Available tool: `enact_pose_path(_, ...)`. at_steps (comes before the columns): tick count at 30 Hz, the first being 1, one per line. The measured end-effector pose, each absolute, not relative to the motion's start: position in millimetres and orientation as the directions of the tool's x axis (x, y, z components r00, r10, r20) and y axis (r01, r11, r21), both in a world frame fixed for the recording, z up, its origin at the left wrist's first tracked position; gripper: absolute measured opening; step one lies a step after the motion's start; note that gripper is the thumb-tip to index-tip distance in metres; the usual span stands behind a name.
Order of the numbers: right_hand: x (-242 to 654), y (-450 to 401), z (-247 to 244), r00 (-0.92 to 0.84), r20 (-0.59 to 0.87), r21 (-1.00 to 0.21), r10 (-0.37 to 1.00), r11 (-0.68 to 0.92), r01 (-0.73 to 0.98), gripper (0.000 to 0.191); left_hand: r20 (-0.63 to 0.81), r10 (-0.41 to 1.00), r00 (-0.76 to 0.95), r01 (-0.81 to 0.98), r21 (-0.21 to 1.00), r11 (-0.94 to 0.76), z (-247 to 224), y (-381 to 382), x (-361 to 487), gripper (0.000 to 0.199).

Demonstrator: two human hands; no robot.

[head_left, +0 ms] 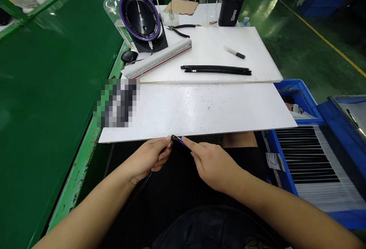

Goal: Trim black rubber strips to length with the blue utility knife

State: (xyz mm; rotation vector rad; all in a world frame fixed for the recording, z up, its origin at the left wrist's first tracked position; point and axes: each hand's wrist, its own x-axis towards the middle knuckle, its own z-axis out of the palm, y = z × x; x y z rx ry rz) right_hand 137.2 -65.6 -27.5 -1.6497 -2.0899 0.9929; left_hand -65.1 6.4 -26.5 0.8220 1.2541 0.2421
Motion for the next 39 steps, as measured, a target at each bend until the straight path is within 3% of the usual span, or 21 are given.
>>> enact_pose_path(4, 136.6, -65.8, -26.3, -0.304, -0.191, -0.634, 0.934, 0.119, 0.764, 0.056, -0.740, 0.588, 0.326, 0.268, 0.669, 0.693, -27.6, 6.5, -65.4, 0.035)
enact_pose_path(10, 134.3, -68.0, -34.5, -0.364, -0.166, -0.277, 0.917, 0.311, 0.909, 0.065, -0.724, 0.595, 0.351, 0.269, 0.686, 0.676, -32.0, 5.9, -67.9, 0.037)
enact_pose_path(12, 135.9, -69.1, -37.4, -0.376, -0.157, -0.225, 0.913, 0.337, 0.914, 0.067, -0.718, 0.601, 0.350, 0.269, 0.692, 0.670, -30.8, 3.7, -68.2, 0.037)
enact_pose_path(14, 139.4, -70.4, -38.2, -0.354, -0.131, -0.274, 0.926, 0.309, 0.911, 0.063, -0.700, 0.618, 0.357, 0.280, 0.712, 0.644, -28.0, 0.9, -68.0, 0.036)
enact_pose_path(20, 145.7, -73.7, -23.9, -0.222, -0.112, -0.610, 0.969, 0.109, 0.785, 0.058, -0.668, 0.668, 0.328, 0.259, 0.744, 0.616, -23.3, -2.3, -68.1, 0.034)
enact_pose_path(27, 136.0, -70.3, -21.9, -0.268, -0.202, -0.631, 0.942, 0.084, 0.771, 0.060, -0.727, 0.607, 0.321, 0.164, 0.674, 0.720, -30.7, 2.6, -71.4, 0.029)
enact_pose_path(39, 131.1, -57.7, -22.7, -0.314, -0.223, -0.678, 0.923, 0.085, 0.731, 0.058, -0.756, 0.555, 0.346, 0.207, 0.639, 0.741, -29.9, 7.0, -72.8, 0.029)
